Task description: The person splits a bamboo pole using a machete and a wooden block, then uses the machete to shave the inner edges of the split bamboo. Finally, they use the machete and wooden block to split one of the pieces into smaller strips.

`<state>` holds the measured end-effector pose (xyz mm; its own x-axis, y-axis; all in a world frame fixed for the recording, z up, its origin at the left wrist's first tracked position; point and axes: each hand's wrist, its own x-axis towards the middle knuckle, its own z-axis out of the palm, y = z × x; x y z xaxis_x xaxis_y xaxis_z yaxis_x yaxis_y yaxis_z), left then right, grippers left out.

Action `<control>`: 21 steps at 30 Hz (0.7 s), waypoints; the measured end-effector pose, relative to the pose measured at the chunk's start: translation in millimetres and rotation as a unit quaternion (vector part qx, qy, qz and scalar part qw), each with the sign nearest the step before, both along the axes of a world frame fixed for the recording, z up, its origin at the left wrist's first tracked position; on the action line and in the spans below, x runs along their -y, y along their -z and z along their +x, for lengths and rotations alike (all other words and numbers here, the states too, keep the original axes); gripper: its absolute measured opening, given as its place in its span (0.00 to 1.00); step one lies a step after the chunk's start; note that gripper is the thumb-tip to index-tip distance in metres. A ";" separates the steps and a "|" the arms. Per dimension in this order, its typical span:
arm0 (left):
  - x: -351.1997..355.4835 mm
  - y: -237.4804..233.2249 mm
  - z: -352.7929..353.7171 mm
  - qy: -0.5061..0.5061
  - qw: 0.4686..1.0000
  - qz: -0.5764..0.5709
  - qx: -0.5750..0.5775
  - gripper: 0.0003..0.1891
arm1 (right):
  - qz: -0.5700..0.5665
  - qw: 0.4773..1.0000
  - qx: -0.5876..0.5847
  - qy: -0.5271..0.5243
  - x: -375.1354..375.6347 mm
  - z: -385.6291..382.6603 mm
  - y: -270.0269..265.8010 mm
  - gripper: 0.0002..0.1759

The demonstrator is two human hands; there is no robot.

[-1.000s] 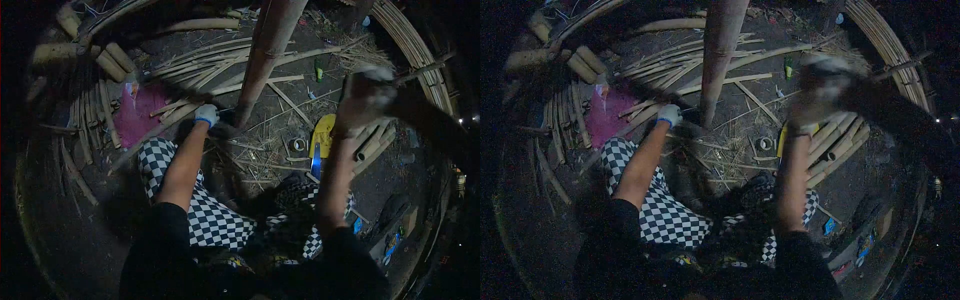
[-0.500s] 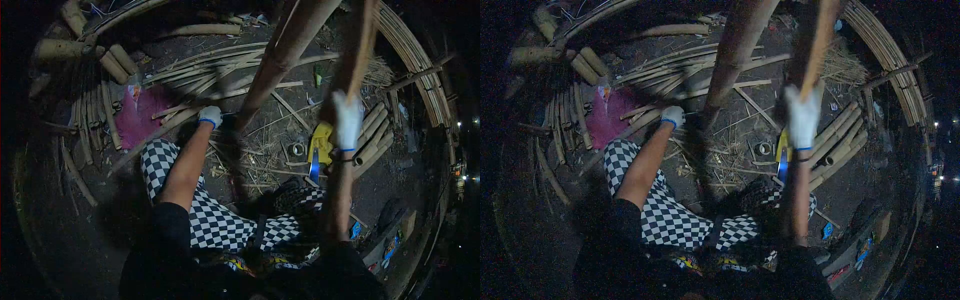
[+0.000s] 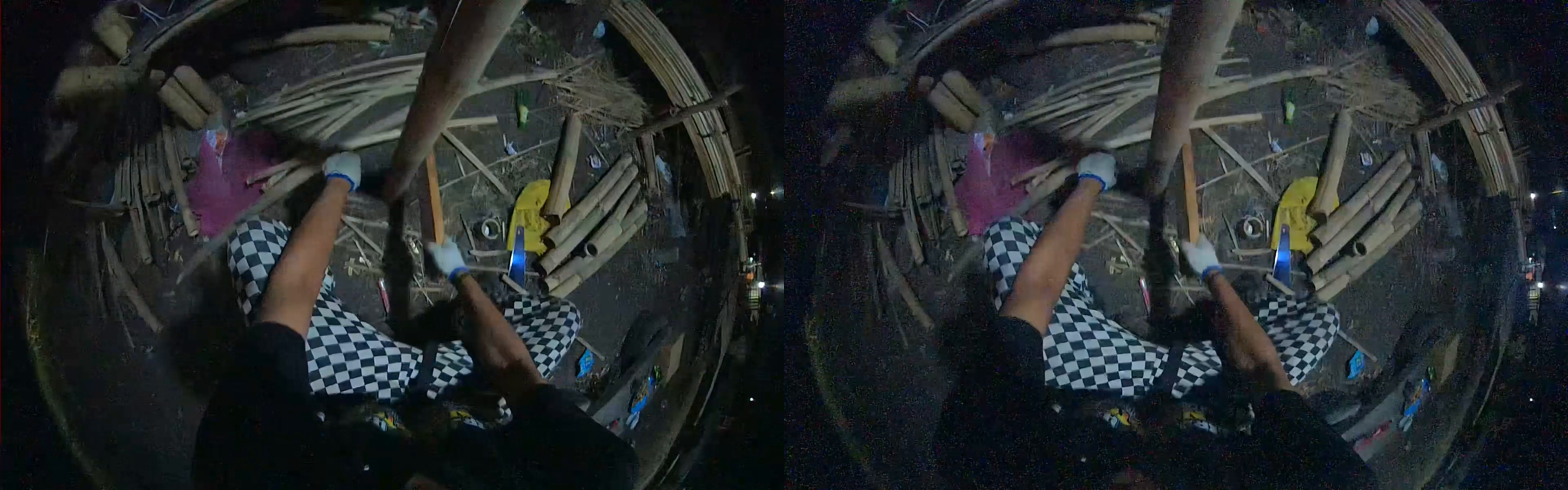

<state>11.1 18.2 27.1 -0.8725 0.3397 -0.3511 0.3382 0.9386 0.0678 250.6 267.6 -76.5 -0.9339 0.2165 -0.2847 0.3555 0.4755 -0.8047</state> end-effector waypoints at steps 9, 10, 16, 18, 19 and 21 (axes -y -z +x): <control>-1.1 -8.8 -5.9 -0.041 0.999 0.004 -0.008 0.16 | -0.058 0.984 -0.069 0.156 -35.1 -22.3 -124.0 0.18; -2.5 -10.4 -4.7 -0.039 0.999 0.006 -0.009 0.16 | -0.116 0.969 -0.106 0.189 -7.5 -17.7 -176.5 0.20; -4.4 -36.7 -7.5 -0.012 1.000 0.000 0.012 0.24 | 0.092 0.959 -0.149 0.223 -4.5 2.2 -170.1 0.24; 8.8 -31.8 -9.9 -0.041 0.999 0.009 0.035 0.28 | 0.048 0.958 -0.146 0.241 -3.1 12.0 -169.9 0.23; 18.5 -28.7 -8.4 -0.062 0.997 0.014 0.038 0.28 | 0.074 0.948 -0.186 0.249 6.5 11.8 -186.2 0.22; 24.6 -13.6 -6.0 -0.051 0.998 0.031 0.023 0.27 | 0.082 0.922 -0.254 0.281 25.1 6.9 -227.7 0.24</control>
<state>5.1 -6.3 40.6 -0.8872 0.2723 -0.3725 0.2363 0.9615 0.1401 257.4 242.5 151.2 -0.6648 0.7084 0.2373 0.1805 0.4605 -0.8691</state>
